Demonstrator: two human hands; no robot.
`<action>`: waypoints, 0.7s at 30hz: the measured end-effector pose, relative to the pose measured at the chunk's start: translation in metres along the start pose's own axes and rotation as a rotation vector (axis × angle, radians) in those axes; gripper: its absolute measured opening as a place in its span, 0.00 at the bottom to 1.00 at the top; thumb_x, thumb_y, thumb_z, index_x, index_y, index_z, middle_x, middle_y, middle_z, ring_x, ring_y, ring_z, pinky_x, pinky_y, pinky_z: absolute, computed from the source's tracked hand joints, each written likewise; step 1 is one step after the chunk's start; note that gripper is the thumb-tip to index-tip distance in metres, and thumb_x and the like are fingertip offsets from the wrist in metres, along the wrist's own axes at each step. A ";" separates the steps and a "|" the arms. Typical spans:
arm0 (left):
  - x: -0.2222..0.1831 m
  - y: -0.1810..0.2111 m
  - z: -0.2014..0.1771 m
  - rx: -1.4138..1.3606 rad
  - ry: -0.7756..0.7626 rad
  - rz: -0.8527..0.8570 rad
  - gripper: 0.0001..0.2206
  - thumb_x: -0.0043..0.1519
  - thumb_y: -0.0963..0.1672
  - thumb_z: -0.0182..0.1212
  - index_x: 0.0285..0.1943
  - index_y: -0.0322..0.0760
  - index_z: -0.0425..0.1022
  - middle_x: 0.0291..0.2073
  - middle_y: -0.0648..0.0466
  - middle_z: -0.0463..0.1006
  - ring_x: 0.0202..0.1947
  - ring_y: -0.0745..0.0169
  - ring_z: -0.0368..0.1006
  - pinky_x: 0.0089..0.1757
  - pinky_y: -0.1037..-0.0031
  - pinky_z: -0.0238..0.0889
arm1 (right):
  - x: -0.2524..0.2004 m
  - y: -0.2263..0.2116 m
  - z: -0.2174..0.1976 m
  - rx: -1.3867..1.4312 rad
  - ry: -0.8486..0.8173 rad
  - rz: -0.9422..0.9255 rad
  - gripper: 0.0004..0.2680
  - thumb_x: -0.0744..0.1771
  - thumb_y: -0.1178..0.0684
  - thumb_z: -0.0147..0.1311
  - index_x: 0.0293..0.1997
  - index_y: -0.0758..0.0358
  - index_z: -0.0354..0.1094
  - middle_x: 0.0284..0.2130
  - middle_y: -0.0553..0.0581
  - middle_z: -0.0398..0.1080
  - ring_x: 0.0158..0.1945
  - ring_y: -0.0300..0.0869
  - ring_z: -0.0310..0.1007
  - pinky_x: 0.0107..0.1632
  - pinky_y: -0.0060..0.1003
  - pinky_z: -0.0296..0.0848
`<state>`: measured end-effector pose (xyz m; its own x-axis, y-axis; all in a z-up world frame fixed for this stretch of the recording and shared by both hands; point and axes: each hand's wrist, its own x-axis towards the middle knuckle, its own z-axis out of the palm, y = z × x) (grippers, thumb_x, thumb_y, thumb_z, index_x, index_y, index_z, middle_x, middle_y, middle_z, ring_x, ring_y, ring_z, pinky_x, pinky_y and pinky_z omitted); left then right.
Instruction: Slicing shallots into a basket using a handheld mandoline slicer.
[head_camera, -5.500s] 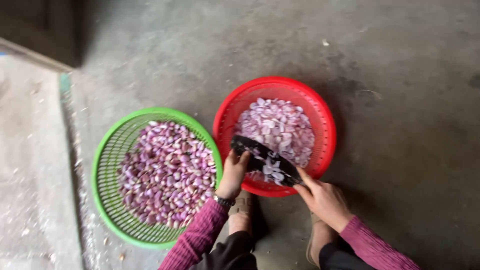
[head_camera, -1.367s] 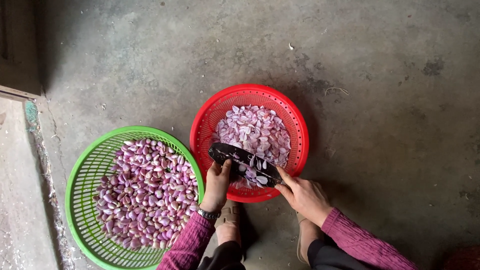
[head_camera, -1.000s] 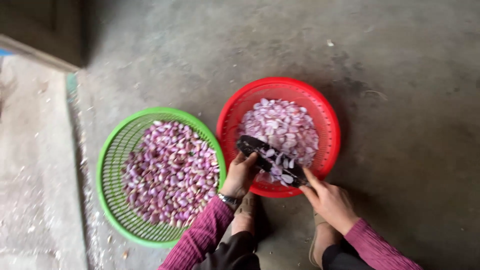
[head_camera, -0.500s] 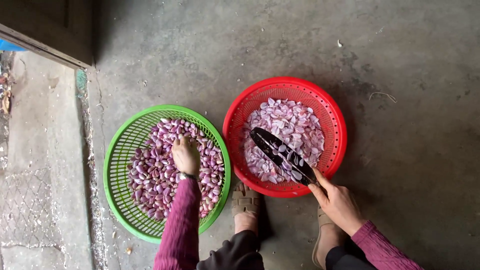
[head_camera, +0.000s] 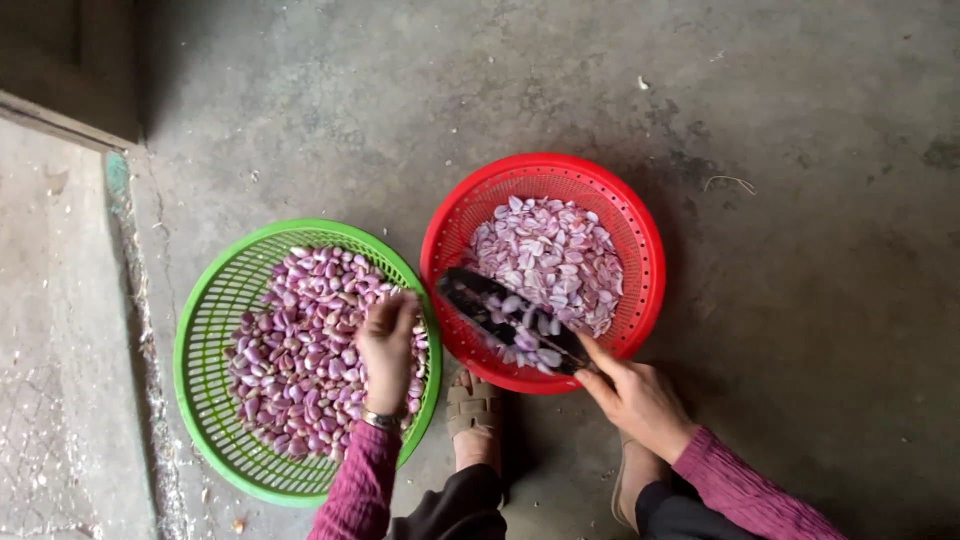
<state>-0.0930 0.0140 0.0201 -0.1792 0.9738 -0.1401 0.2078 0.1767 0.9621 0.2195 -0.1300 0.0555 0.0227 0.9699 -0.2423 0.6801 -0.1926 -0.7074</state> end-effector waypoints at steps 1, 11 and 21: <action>-0.003 -0.021 0.010 -0.133 -0.071 -0.064 0.07 0.64 0.38 0.62 0.48 0.35 0.81 0.42 0.52 0.84 0.43 0.65 0.77 0.47 0.75 0.73 | 0.001 -0.002 0.002 -0.042 0.038 -0.078 0.21 0.67 0.44 0.55 0.70 0.47 0.62 0.16 0.62 0.70 0.17 0.47 0.68 0.27 0.43 0.67; -0.029 0.012 0.050 -0.859 -0.413 -0.616 0.04 0.67 0.35 0.55 0.43 0.27 0.76 0.33 0.45 0.79 0.32 0.53 0.76 0.41 0.63 0.76 | 0.002 0.010 0.001 -0.141 0.108 -0.141 0.22 0.68 0.41 0.53 0.71 0.50 0.61 0.14 0.61 0.67 0.15 0.50 0.65 0.23 0.48 0.62; -0.047 0.001 0.074 -0.684 -0.283 -0.654 0.04 0.63 0.34 0.60 0.38 0.29 0.78 0.32 0.41 0.83 0.34 0.54 0.82 0.44 0.65 0.78 | 0.004 0.012 -0.005 0.027 0.049 0.015 0.20 0.68 0.39 0.50 0.70 0.45 0.64 0.43 0.64 0.80 0.46 0.53 0.82 0.43 0.47 0.82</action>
<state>-0.0128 -0.0211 0.0105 0.1944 0.7276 -0.6579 -0.4667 0.6585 0.5904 0.2311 -0.1280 0.0495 0.0692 0.9730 -0.2202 0.6595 -0.2102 -0.7217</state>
